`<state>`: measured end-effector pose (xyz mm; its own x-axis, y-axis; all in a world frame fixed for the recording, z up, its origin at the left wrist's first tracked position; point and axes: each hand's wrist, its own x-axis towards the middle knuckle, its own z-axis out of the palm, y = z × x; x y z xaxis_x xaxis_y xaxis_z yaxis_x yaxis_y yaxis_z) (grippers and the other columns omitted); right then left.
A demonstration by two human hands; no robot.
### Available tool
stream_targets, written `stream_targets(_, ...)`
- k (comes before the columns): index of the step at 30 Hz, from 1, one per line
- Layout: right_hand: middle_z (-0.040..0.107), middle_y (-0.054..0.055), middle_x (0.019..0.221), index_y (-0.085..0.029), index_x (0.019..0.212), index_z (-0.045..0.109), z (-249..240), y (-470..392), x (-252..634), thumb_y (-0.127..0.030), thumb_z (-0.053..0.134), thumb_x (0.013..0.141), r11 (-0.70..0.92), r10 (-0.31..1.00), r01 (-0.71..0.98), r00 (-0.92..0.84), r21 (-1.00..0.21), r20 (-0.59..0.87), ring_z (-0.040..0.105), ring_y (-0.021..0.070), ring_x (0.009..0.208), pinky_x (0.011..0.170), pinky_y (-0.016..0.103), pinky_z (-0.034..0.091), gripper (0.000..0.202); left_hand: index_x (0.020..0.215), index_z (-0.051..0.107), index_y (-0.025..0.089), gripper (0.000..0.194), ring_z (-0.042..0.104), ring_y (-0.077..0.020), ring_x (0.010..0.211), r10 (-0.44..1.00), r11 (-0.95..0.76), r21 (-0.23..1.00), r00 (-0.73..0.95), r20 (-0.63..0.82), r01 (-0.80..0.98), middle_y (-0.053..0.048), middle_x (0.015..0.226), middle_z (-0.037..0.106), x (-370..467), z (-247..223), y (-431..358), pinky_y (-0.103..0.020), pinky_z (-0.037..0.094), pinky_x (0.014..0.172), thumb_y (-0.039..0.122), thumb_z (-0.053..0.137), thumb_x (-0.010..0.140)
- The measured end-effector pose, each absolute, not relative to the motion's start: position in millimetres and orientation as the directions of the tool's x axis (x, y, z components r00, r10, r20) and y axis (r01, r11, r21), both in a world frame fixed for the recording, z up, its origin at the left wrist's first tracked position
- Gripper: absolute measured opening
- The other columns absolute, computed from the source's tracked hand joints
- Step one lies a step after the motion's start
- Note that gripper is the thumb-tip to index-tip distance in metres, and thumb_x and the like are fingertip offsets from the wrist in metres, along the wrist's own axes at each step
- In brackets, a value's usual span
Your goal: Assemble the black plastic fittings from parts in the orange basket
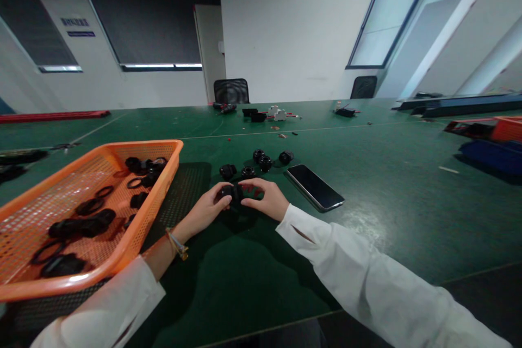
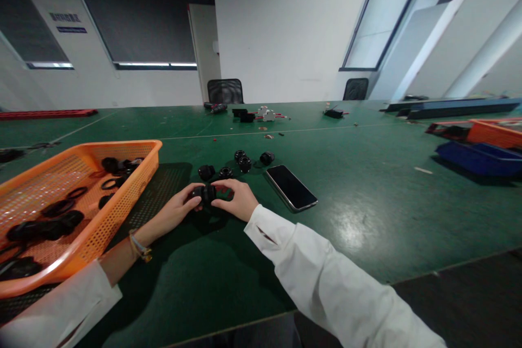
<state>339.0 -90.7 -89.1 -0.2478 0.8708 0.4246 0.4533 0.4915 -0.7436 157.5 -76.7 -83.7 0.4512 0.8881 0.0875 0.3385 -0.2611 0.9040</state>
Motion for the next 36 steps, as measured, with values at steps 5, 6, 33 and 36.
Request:
stream_targets(5,0.063,0.004,0.094,-0.019,0.096,0.061,-89.2,-90.3,338.7,-0.014,0.064,0.061,0.506,0.863,0.460,-0.255,-0.730,0.437,0.057,0.0159,0.085,0.067,0.027,0.044,0.036,0.103,0.047,0.013,0.039,0.052,-0.0135,0.064,0.890,-0.264,0.903,0.448,0.092,0.340,0.001,0.073,0.052,157.7,-85.0,-76.2,-0.027,0.043,0.064,0.034,0.046,0.070)
stream_targets(6,0.063,0.004,0.094,-0.019,0.097,0.061,-89.3,-90.4,338.3,-0.014,0.064,0.061,0.506,0.862,0.456,-0.252,-0.732,0.439,0.057,0.0159,0.085,0.067,0.027,0.044,0.036,0.103,0.047,0.013,0.040,0.052,-0.0136,0.064,0.889,-0.266,0.902,0.448,0.094,0.339,0.001,0.073,0.052,157.6,-85.4,-75.8,-0.028,0.043,0.064,0.034,0.046,0.070)
stream_targets(33,0.065,0.003,0.088,-0.018,0.095,0.060,-87.6,-91.9,333.0,-0.015,0.063,0.063,0.458,0.889,0.437,-0.212,-0.774,0.406,0.059,0.0146,0.080,0.064,0.025,0.044,0.032,0.101,0.046,0.014,0.040,0.053,-0.0114,0.065,0.905,-0.227,0.927,0.417,0.087,0.298,0.000,0.078,0.053,155.8,-83.9,-75.4,-0.027,0.045,0.065,0.033,0.052,0.066)
stream_targets(36,0.065,0.004,0.088,-0.016,0.096,0.059,-86.6,-92.8,333.0,-0.015,0.063,0.063,0.457,0.889,0.442,-0.210,-0.772,0.407,0.059,0.0146,0.080,0.063,0.024,0.044,0.033,0.099,0.046,0.013,0.039,0.052,-0.0115,0.065,0.906,-0.219,0.933,0.416,0.084,0.287,0.000,0.078,0.053,155.8,-84.7,-74.9,-0.027,0.044,0.065,0.032,0.054,0.065)
